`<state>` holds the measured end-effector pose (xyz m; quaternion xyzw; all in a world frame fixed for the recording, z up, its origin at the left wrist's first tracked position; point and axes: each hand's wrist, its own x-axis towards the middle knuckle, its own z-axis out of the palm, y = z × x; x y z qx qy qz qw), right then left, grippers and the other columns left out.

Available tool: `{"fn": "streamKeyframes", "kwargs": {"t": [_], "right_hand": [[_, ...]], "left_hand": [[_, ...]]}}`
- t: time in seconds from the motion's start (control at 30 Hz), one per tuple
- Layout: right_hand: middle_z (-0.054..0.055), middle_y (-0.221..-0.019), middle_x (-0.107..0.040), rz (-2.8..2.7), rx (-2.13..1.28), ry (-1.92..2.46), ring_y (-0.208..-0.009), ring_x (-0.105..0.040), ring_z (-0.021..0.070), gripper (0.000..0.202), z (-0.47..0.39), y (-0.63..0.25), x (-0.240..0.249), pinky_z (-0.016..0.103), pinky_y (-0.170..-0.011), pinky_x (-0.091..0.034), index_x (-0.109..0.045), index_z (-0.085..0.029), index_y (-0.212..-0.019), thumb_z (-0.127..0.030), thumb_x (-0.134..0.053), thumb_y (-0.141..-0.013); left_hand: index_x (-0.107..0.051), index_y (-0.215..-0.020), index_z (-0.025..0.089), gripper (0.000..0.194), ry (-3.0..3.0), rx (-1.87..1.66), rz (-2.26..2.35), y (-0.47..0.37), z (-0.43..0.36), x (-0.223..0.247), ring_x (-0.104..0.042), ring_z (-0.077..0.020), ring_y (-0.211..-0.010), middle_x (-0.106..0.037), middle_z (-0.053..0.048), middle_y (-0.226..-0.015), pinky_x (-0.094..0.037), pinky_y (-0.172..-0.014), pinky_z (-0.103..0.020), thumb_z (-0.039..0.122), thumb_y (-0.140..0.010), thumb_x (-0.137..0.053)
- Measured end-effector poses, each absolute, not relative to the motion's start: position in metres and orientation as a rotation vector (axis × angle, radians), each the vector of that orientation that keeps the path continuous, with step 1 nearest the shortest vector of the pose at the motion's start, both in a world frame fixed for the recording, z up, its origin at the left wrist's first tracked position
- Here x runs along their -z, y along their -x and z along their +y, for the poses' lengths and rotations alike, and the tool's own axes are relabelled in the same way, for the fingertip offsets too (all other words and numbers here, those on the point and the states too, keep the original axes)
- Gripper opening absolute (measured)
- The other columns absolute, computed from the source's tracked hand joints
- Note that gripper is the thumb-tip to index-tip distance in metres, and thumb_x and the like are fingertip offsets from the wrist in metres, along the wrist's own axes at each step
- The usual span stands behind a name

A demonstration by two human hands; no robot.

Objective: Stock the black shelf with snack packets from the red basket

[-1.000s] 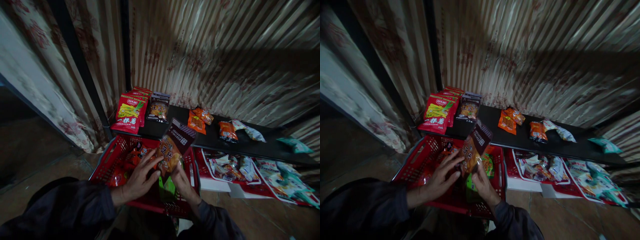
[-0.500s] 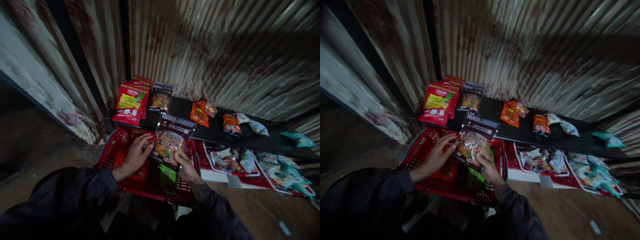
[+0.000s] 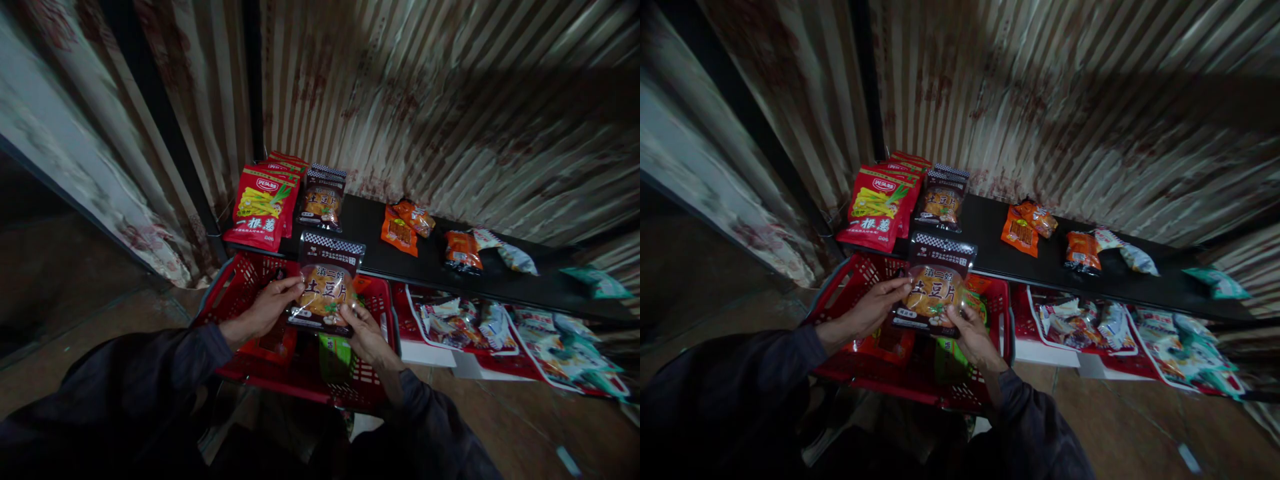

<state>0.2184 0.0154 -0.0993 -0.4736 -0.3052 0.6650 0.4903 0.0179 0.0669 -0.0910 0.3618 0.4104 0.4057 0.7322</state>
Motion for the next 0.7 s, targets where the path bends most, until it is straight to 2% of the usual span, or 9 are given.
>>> {"fn": "streamKeyframes", "kwargs": {"t": [0.27,0.5,0.57,0.7], "right_hand": [[0.005,-0.111,-0.072,-0.797,-1.632,1.091,-0.096,-0.071,0.0233,0.045,0.015,-0.22,0.102,0.036,-0.074,-0.062,-0.066,-0.025,-0.108,-0.039,-0.082,-0.069],[0.004,-0.106,-0.073,-0.795,-1.593,1.136,-0.093,-0.07,0.0222,0.036,0.016,-0.219,0.11,0.035,-0.067,-0.062,-0.069,-0.026,-0.103,-0.042,-0.08,-0.072],[0.005,-0.104,-0.074,-0.753,-1.572,1.141,-0.091,-0.071,0.0232,0.035,0.017,-0.218,0.113,0.038,-0.07,-0.061,-0.071,-0.025,-0.1,-0.048,-0.077,-0.074],[0.007,-0.097,-0.076,-0.808,-1.498,1.148,-0.093,-0.071,0.024,0.036,0.021,-0.219,0.121,0.041,-0.086,-0.056,-0.075,-0.022,-0.095,-0.053,-0.072,-0.077]], "left_hand": [[-0.07,-0.112,0.016,0.063,-0.978,-0.974,1.035,-0.019,0.071,0.099,-0.068,-0.0252,-0.091,-0.076,-0.006,-0.097,-0.053,-0.082,-0.037,0.064,-0.071,-0.068],[-0.071,-0.109,0.018,0.058,-1.025,-1.004,1.05,-0.019,0.071,0.102,-0.067,-0.0269,-0.096,-0.076,-0.007,-0.098,-0.053,-0.084,-0.038,0.064,-0.074,-0.064],[-0.072,-0.108,0.019,0.057,-1.017,-1.011,1.065,-0.019,0.071,0.102,-0.067,-0.0268,-0.095,-0.076,-0.007,-0.096,-0.053,-0.082,-0.037,0.063,-0.073,-0.064],[-0.073,-0.101,0.019,0.051,-1.035,-0.995,1.091,-0.018,0.069,0.103,-0.067,-0.0267,-0.092,-0.076,-0.007,-0.096,-0.053,-0.08,-0.037,0.06,-0.074,-0.064]]}}
